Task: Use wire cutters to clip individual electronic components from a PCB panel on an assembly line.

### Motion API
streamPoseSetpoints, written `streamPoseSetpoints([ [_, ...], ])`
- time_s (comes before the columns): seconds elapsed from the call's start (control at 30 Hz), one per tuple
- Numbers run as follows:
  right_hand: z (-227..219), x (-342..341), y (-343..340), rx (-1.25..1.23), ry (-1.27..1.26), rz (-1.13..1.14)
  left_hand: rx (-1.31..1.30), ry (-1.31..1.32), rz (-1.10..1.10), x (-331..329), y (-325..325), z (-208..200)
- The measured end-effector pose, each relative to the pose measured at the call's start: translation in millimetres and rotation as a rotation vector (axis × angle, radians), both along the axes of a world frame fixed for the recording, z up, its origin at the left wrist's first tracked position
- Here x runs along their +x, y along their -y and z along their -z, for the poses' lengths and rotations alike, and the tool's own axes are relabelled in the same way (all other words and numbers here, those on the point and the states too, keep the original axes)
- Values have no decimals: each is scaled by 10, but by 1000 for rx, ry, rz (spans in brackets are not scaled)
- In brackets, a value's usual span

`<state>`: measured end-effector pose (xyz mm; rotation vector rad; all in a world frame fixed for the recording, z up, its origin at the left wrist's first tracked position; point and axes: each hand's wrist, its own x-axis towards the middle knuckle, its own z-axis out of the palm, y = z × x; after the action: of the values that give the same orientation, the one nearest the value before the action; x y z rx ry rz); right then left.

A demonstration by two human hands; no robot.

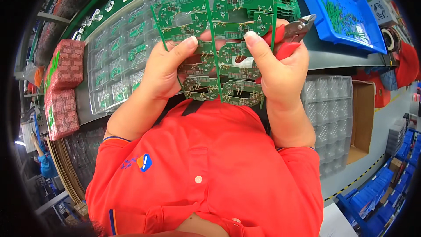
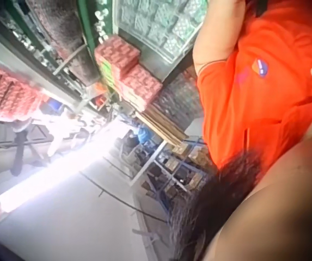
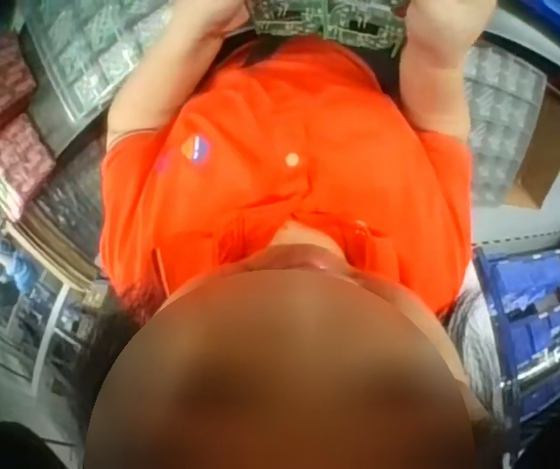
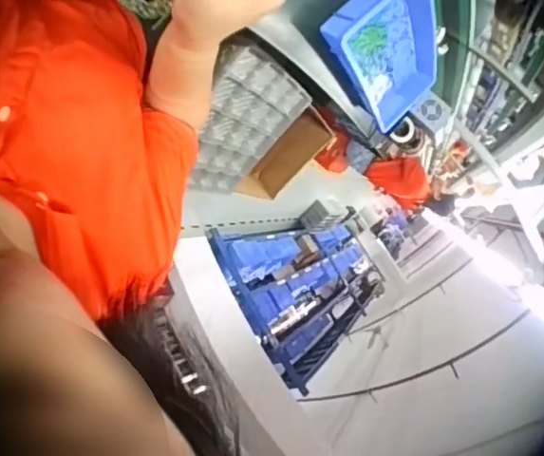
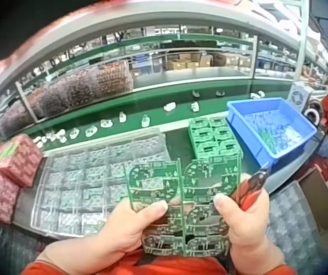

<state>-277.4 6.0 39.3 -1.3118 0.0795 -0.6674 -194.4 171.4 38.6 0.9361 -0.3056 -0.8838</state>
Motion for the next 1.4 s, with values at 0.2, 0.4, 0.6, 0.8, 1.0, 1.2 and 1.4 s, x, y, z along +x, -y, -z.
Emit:
streamPoseSetpoints([
  [0.2,13,-112,-89,-235,-1,200,33,147,-110,-114,95,8],
  [0.4,-33,-31,119,126,-171,-109,60,97,-58,-54,71,3],
  [0.6,165,74,185,402,-139,-300,21,-174,-30,7,70,95],
  [0.8,448,79,237,858,-1,-718,-224,-105,179,0,27,169],
  [1.0,467,127,211,958,-68,-682,-283,-215,161,9,55,183],
  [1.2,739,98,1051,880,-7,-632,-47,-188,-140,168,-59,141],
  [1.4,222,-269,939,593,-224,-247,-24,71,-100,239,-283,89],
])
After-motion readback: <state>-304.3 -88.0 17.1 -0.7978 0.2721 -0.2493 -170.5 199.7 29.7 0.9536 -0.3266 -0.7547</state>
